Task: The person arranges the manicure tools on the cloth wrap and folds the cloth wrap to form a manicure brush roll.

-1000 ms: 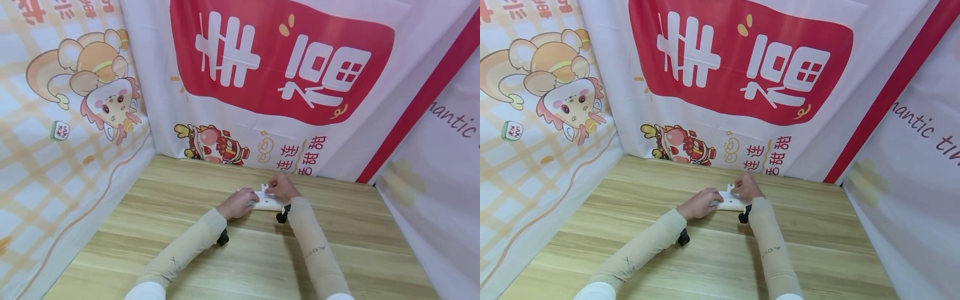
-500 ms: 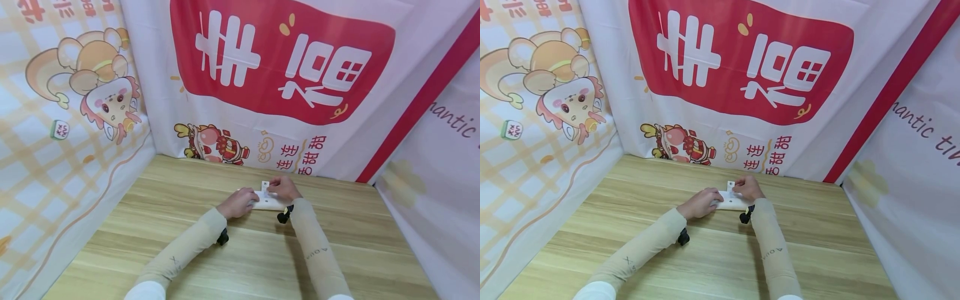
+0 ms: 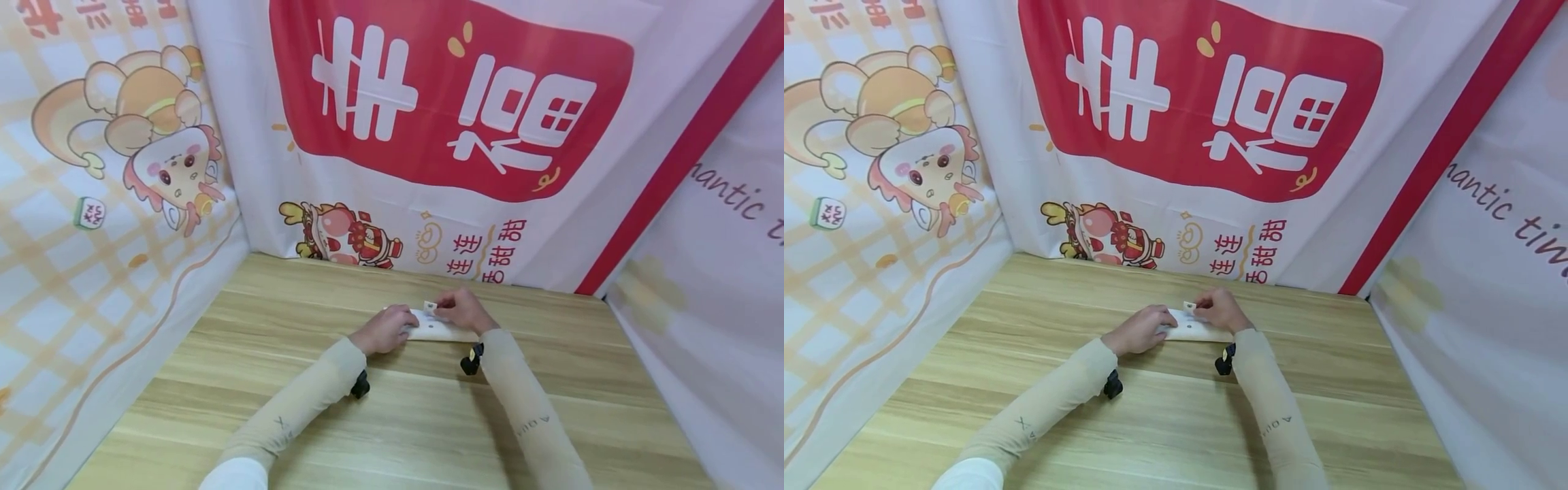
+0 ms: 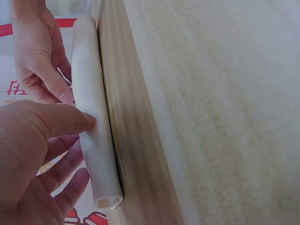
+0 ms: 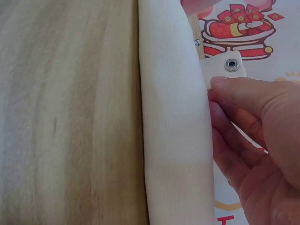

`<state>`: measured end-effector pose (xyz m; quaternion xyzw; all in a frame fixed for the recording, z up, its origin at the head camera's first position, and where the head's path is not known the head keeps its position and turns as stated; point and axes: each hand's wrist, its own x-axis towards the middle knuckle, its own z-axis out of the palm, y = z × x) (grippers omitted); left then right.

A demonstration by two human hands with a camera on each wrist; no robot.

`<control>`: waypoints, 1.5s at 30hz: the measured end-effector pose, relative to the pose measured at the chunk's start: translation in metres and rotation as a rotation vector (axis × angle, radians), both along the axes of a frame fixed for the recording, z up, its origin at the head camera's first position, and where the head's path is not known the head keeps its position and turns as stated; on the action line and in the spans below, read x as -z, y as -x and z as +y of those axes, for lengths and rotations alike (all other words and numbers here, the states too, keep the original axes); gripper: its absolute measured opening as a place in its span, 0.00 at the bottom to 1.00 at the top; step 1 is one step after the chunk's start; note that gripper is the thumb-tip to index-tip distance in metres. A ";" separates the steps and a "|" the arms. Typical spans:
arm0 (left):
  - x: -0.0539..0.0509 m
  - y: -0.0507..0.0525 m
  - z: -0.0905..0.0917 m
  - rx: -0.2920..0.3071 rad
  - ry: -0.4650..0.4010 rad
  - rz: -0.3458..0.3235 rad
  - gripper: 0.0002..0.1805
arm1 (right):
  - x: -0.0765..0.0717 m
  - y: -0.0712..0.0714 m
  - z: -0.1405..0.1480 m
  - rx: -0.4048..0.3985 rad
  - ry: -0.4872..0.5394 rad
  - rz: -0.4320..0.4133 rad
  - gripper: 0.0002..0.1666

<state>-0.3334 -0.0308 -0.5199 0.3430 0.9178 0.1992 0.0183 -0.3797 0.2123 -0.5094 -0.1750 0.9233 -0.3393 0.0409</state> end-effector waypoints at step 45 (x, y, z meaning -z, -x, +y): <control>0.003 0.003 0.001 0.014 -0.031 0.001 0.15 | -0.005 -0.041 0.002 -0.361 -0.340 0.423 0.11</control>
